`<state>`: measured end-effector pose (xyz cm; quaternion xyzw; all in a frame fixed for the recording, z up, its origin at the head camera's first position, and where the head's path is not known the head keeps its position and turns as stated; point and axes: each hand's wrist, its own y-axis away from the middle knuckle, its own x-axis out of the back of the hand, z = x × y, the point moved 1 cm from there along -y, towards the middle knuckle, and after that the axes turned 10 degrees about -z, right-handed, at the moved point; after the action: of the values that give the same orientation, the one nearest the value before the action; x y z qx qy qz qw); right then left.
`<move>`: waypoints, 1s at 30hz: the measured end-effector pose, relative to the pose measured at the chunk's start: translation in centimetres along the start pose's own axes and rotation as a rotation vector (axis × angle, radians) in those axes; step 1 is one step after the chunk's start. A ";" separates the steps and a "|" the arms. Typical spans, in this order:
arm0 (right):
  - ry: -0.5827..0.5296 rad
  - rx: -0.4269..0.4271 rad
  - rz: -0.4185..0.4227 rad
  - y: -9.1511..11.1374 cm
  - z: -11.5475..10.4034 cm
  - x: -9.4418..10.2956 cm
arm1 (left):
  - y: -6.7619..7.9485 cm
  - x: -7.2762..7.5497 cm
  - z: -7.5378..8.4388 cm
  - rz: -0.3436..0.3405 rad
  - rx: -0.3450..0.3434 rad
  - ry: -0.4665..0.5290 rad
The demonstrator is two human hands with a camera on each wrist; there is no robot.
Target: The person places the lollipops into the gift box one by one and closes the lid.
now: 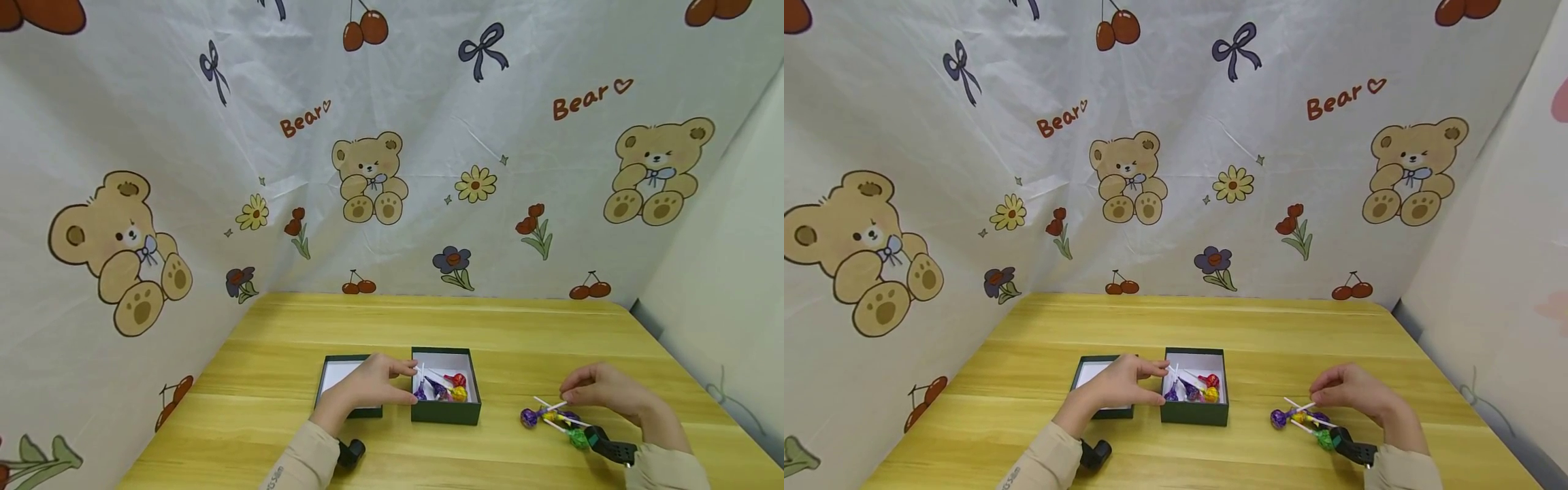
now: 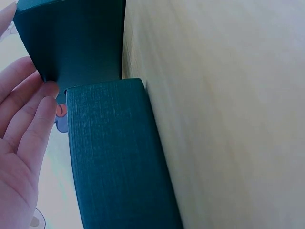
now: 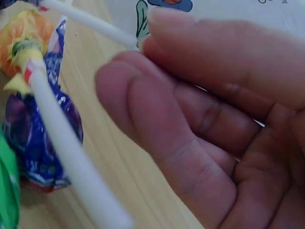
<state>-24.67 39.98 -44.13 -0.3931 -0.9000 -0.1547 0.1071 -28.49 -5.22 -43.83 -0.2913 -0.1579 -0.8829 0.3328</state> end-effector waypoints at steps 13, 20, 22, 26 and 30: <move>-0.010 0.073 -0.065 -0.7 -0.6 -0.6 | 0.1 0.0 -0.1 0.001 -0.001 0.004; 0.008 0.106 -0.054 -0.9 -0.1 -0.5 | 0.1 0.0 -0.1 0.003 0.002 0.005; 0.012 0.119 -0.049 -0.9 0.0 -0.4 | 0.1 0.0 -0.1 0.004 0.005 0.004; 0.006 0.143 -0.043 -1.1 0.4 -0.4 | 0.1 -0.1 -0.1 0.004 0.009 0.006; 0.005 0.153 -0.025 -1.1 0.4 -0.4 | 0.0 -0.1 -0.1 0.004 0.004 0.003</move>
<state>-25.24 39.17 -44.82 -0.3724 -0.9137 -0.0878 0.1370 -28.47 -5.28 -43.98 -0.2896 -0.1588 -0.8823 0.3353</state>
